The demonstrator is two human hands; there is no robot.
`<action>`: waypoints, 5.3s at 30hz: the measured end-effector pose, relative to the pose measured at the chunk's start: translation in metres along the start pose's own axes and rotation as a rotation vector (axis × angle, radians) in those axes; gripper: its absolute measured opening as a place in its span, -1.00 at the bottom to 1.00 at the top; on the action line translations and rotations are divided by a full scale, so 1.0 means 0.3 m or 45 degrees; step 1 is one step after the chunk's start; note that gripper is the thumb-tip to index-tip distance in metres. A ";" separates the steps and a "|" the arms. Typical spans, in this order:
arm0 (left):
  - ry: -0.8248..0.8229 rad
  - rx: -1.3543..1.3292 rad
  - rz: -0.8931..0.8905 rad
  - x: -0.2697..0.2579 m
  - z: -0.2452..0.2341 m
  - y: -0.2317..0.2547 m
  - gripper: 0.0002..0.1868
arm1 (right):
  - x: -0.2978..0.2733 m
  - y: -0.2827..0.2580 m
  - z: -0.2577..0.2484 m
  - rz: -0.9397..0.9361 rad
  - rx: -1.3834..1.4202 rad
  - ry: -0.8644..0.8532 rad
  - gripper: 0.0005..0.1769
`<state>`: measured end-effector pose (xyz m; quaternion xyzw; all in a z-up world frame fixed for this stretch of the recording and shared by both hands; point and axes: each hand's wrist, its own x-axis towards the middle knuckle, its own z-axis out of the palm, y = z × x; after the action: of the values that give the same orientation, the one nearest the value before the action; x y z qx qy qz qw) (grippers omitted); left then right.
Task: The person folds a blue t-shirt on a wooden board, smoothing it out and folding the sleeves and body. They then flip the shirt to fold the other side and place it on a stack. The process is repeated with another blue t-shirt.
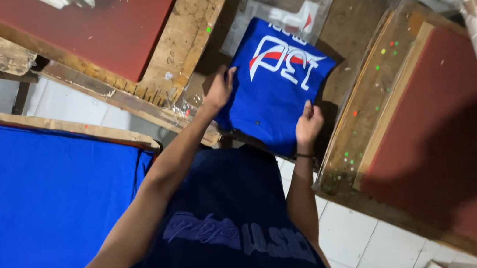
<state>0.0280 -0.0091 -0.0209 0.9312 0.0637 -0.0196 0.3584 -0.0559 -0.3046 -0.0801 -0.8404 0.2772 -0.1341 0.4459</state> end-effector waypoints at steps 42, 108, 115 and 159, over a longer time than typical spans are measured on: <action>-0.262 0.484 0.465 -0.156 -0.050 0.126 -0.29 | -0.171 -0.463 -0.038 -0.244 -0.600 -0.456 -0.32; 1.908 0.709 -2.474 -2.400 -0.499 -1.001 -0.68 | -1.433 -0.535 0.845 -1.389 -0.960 -1.618 -0.26; 2.367 0.040 -2.357 -2.521 -0.347 -1.036 -0.74 | -1.305 -0.483 0.859 -1.558 -0.544 -1.496 -0.18; 2.417 -0.938 -2.270 -2.644 -0.274 -1.064 -0.77 | -1.244 -0.498 0.975 -1.114 -0.425 -1.276 -0.73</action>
<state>-0.8013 0.1976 -0.1069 0.0783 0.8634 0.4198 0.2686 -0.1682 0.1784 -0.1145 -0.8932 -0.3107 0.1478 0.2895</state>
